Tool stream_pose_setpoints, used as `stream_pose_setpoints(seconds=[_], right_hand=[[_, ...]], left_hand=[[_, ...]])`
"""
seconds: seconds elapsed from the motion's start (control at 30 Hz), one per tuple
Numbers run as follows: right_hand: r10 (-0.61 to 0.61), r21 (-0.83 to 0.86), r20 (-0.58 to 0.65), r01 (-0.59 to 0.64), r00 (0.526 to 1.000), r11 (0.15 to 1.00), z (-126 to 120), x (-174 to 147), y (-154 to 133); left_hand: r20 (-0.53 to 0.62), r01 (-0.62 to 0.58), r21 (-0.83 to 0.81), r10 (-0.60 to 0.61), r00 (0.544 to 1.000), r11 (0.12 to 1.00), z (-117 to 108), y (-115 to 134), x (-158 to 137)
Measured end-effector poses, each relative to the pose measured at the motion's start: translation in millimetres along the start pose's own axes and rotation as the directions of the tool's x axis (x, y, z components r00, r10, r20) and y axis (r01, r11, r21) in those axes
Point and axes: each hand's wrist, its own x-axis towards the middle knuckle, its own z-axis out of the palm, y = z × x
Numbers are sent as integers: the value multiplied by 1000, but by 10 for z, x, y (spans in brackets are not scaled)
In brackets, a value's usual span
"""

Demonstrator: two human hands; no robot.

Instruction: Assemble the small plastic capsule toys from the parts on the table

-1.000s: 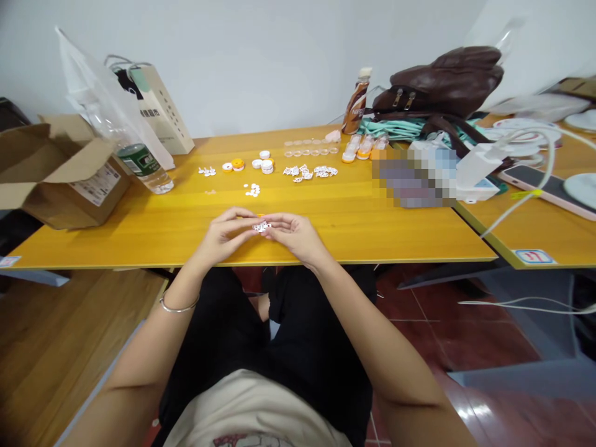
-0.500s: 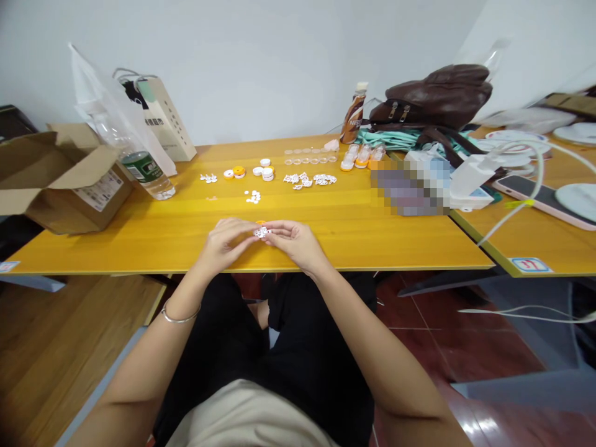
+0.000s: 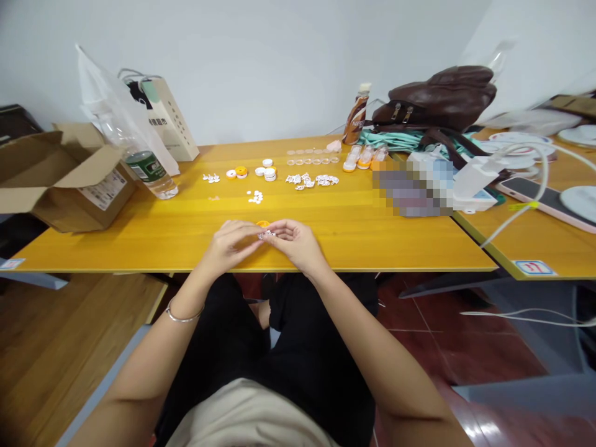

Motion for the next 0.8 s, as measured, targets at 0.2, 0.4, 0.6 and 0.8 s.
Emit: stream_pose_setpoints(seconds=[0.2, 0.4, 0.6, 0.8], right_hand=[[-15, -17, -49, 14, 999, 1000, 35, 3, 24], [-9, 6, -23, 9, 1000, 1000, 26, -2, 18], [-22, 24, -5, 23, 1000, 999, 21, -5, 21], [-73, 33, -5, 73, 997, 997, 49, -31, 6]], left_hand=[[-9, -31, -66, 31, 999, 997, -3, 15, 6], [-30, -32, -82, 30, 999, 996, -1, 16, 7], [-32, -70, -106, 67, 997, 992, 14, 28, -3], [-54, -71, -154, 63, 997, 986, 4, 43, -4]])
